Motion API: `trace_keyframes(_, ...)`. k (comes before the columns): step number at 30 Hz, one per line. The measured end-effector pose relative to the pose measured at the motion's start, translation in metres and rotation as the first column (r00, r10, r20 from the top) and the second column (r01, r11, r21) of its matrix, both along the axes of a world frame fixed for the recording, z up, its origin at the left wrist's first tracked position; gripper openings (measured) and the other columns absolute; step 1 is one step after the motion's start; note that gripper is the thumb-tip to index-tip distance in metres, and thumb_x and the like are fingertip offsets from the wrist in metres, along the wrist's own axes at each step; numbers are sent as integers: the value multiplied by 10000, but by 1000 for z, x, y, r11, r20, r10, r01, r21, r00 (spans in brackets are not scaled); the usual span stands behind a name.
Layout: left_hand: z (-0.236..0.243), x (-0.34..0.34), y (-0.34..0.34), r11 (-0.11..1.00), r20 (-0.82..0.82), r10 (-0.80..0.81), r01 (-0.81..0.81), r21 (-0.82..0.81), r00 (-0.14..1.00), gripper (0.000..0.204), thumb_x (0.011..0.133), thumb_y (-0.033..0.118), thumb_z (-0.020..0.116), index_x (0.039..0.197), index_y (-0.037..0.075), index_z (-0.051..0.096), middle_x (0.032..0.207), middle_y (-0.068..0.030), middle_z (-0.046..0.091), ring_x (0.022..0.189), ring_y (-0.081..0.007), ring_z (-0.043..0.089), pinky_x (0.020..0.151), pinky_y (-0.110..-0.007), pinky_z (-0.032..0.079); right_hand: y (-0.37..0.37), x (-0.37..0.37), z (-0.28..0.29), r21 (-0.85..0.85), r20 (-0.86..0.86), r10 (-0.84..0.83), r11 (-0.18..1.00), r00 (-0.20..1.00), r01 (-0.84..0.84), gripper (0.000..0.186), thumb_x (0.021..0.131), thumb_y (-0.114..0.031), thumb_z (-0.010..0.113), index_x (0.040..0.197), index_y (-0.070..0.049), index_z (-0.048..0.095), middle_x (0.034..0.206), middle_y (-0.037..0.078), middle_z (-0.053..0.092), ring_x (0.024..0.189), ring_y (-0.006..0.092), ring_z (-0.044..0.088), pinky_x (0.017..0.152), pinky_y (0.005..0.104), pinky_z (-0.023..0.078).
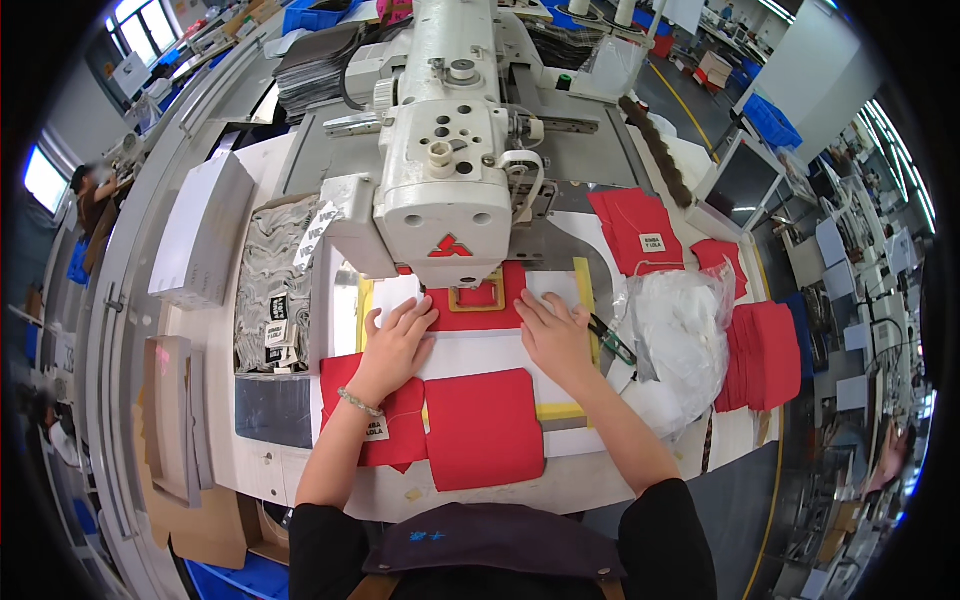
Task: The person sews white rectangular labels onto red fabric pieces using an industrial sewing machine. They repeatedly pick up a red fabric piece, place a label on it, align it under the needle, and sew it in place. After sewing, the person cuts the thread and moves the finished piece aside.
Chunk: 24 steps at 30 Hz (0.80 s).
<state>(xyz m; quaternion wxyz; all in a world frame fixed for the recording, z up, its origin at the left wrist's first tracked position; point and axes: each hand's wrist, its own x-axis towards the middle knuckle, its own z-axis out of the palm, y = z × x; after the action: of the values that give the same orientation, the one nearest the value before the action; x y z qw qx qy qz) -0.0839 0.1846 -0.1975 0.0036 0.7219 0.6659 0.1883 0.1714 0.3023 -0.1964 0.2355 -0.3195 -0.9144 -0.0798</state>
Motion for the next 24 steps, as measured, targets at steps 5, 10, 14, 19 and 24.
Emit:
trace_keyframes(5,4,-2,-3,999,23,3,-2,-37,1000,413,875,209,618,1279,150,553,1396,-16,513,1303,-205,462,1065,-530,255,-30,19,11,-140,63,13,990,998,-4,505,828,-261,655,1294,-95,555,1359,41,536,1191,207,491,901,460,329)
trace_keyframes(10,10,-1,-3,994,45,-21,25,-103,999,452,877,215,624,1313,133,541,1432,-50,489,1350,-227,418,1097,-514,243,-46,61,15,-232,94,62,972,994,-38,528,822,-269,671,1302,-85,547,1361,61,524,1200,192,491,941,448,321)
trace_keyframes(14,14,0,-6,992,38,-19,24,-122,999,472,876,237,630,1325,128,533,1453,-56,465,1355,-244,411,1108,-511,245,-48,72,15,-279,53,85,958,995,-67,492,834,-249,659,1290,-90,561,1360,59,526,1204,198,491,951,438,319)
trace_keyframes(19,23,-3,-15,995,6,-24,24,-95,1000,477,855,240,658,1306,124,549,1418,-69,499,1331,-261,431,1106,-494,261,-52,70,9,-254,52,46,967,998,-31,486,850,-234,638,1310,-105,554,1383,51,515,1212,221,484,975,444,318)
trace_keyframes(24,40,-53,-24,966,-22,238,-234,108,971,375,814,144,686,1183,127,628,1224,-61,622,1168,-251,540,1025,-449,332,-53,72,5,-275,40,44,961,998,-32,487,854,-216,633,1322,-107,552,1395,55,508,1228,238,474,998,452,318)
